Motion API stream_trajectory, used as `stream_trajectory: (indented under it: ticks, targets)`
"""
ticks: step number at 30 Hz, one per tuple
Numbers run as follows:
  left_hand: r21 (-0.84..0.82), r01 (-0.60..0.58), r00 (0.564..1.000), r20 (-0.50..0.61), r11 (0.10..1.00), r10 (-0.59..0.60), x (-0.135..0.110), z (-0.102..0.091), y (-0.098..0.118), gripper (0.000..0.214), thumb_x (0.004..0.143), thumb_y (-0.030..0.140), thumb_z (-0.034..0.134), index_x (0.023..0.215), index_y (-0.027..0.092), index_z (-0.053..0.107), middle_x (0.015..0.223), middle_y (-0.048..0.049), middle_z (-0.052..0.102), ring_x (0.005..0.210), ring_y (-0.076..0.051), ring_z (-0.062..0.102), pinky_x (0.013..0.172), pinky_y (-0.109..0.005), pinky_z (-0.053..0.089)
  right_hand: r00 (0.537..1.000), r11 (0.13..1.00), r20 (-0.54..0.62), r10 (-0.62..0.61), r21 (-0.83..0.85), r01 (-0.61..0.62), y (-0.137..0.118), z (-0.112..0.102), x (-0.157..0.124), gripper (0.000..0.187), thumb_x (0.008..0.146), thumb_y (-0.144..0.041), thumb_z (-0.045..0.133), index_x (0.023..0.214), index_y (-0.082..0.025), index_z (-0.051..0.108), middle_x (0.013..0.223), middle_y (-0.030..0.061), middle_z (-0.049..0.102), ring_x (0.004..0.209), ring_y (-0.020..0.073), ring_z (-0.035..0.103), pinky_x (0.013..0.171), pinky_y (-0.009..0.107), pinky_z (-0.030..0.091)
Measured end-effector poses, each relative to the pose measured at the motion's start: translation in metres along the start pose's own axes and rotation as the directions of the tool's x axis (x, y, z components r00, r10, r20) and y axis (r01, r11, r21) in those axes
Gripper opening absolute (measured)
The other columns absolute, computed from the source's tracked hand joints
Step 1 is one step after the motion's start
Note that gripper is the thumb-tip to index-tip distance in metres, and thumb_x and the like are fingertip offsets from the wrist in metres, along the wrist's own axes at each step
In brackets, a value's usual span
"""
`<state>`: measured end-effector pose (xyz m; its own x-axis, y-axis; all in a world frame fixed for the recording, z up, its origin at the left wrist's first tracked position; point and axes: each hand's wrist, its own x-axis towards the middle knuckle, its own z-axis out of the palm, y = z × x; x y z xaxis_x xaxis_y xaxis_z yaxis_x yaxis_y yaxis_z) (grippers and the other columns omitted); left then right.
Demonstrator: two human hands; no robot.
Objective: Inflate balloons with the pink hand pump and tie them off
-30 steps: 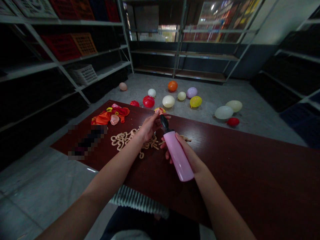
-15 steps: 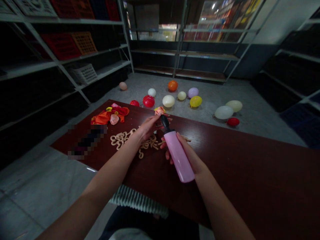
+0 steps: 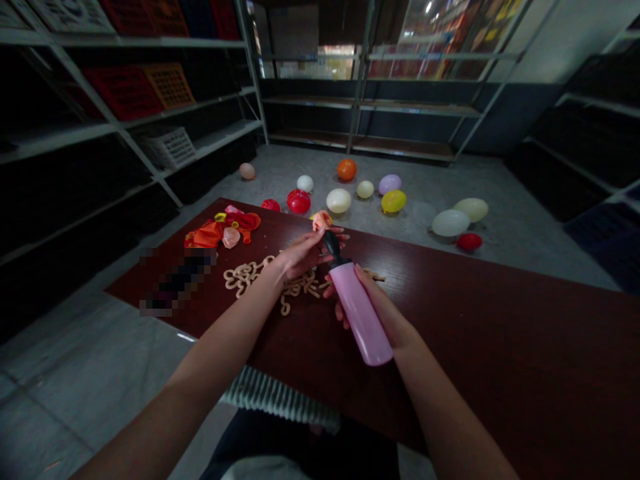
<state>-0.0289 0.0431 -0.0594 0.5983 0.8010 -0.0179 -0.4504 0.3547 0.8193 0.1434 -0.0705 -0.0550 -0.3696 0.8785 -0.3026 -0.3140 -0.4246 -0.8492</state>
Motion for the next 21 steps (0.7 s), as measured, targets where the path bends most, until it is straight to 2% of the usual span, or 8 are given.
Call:
stream_trajectory:
  ticks: [3, 5, 8, 10, 12, 15, 19, 21]
  targets:
    - [-0.068, -0.016, 0.999, 0.042, 0.998, 0.019, 0.000, 0.002, 0.001, 0.030, 0.096, 0.035, 0.054, 0.114, 0.016, 0.070, 0.119, -0.0112, 0.068, 0.104, -0.022, 0.064, 0.076, -0.026, 0.050, 1.000, 1.000, 0.002, 0.004, -0.018, -0.004, -0.001, 0.001, 0.000, 0.045, 0.092, -0.056, 0.040, 0.107, -0.021, 0.065, 0.091, 0.0062, 0.070, 0.055, 0.0126, 0.061, 0.044, 0.023, 0.050]
    - [-0.177, 0.005, 0.999, 0.046, 0.984, 0.003, 0.001, 0.006, 0.002, 0.037, 0.096, 0.042, 0.051, 0.114, 0.015, 0.068, 0.116, -0.0123, 0.068, 0.102, -0.023, 0.065, 0.079, -0.029, 0.051, 1.000, 0.999, 0.002, 0.018, -0.038, -0.018, -0.002, 0.002, -0.001, 0.045, 0.092, -0.056, 0.040, 0.109, -0.022, 0.064, 0.090, 0.0058, 0.070, 0.055, 0.0123, 0.060, 0.045, 0.023, 0.050]
    - [-0.357, 0.054, 0.999, 0.026, 0.933, -0.048, 0.002, 0.014, 0.004, 0.045, 0.097, 0.050, 0.045, 0.108, 0.014, 0.068, 0.099, -0.0122, 0.070, 0.090, -0.022, 0.067, 0.082, -0.034, 0.052, 0.999, 0.995, 0.002, 0.050, -0.085, -0.050, 0.000, 0.003, -0.001, 0.048, 0.092, -0.058, 0.040, 0.113, -0.021, 0.062, 0.089, 0.0057, 0.070, 0.054, 0.0119, 0.059, 0.046, 0.023, 0.050]
    - [-0.434, 0.060, 0.998, 0.015, 0.899, -0.060, 0.002, 0.017, 0.006, 0.042, 0.095, 0.050, 0.050, 0.102, 0.013, 0.068, 0.070, -0.0047, 0.065, 0.067, -0.017, 0.064, 0.073, -0.032, 0.053, 0.997, 0.991, 0.003, 0.079, -0.107, -0.078, 0.003, 0.003, -0.001, 0.050, 0.090, -0.060, 0.041, 0.116, -0.022, 0.061, 0.088, 0.0053, 0.070, 0.054, 0.0121, 0.059, 0.047, 0.024, 0.049]
    - [-0.488, 0.063, 0.998, 0.019, 0.871, -0.061, 0.001, 0.019, 0.008, 0.037, 0.092, 0.047, 0.057, 0.098, 0.012, 0.067, 0.047, 0.0054, 0.044, 0.045, -0.010, 0.050, 0.059, -0.026, 0.050, 0.995, 0.986, 0.016, 0.102, -0.137, -0.099, 0.005, 0.002, 0.000, 0.051, 0.089, -0.062, 0.042, 0.113, -0.021, 0.061, 0.082, 0.0046, 0.069, 0.053, 0.0124, 0.059, 0.047, 0.024, 0.049]
    - [-0.533, 0.051, 0.998, -0.006, 0.845, -0.064, 0.000, 0.018, 0.009, 0.033, 0.093, 0.041, 0.059, 0.091, 0.009, 0.066, 0.041, 0.0108, 0.025, 0.034, -0.005, 0.031, 0.043, -0.019, 0.037, 0.994, 0.972, 0.055, 0.099, -0.219, -0.085, 0.006, -0.001, 0.002, 0.047, 0.087, -0.061, 0.048, 0.100, -0.017, 0.062, 0.073, 0.0040, 0.066, 0.054, 0.0117, 0.058, 0.048, 0.023, 0.047]
    - [-0.529, -0.024, 0.992, -0.120, 0.848, -0.047, -0.001, 0.017, 0.010, 0.028, 0.093, 0.036, 0.059, 0.083, 0.010, 0.065, 0.040, 0.0113, 0.022, 0.031, -0.003, 0.024, 0.036, -0.017, 0.026, 0.997, 0.945, 0.029, 0.069, -0.322, -0.056, 0.008, -0.002, 0.007, 0.039, 0.079, -0.052, 0.065, 0.099, -0.020, 0.056, 0.082, 0.0014, 0.065, 0.057, 0.0102, 0.059, 0.049, 0.022, 0.047]
    - [-0.522, -0.070, 0.982, -0.184, 0.850, -0.032, -0.001, 0.017, 0.012, 0.027, 0.094, 0.034, 0.058, 0.081, 0.011, 0.065, 0.040, 0.0111, 0.023, 0.029, -0.003, 0.022, 0.035, -0.017, 0.023, 0.997, 0.918, -0.004, 0.073, -0.391, -0.069, 0.009, -0.001, 0.009, 0.040, 0.077, -0.050, 0.068, 0.103, -0.021, 0.055, 0.078, -0.0004, 0.063, 0.058, 0.0107, 0.059, 0.051, 0.023, 0.048]
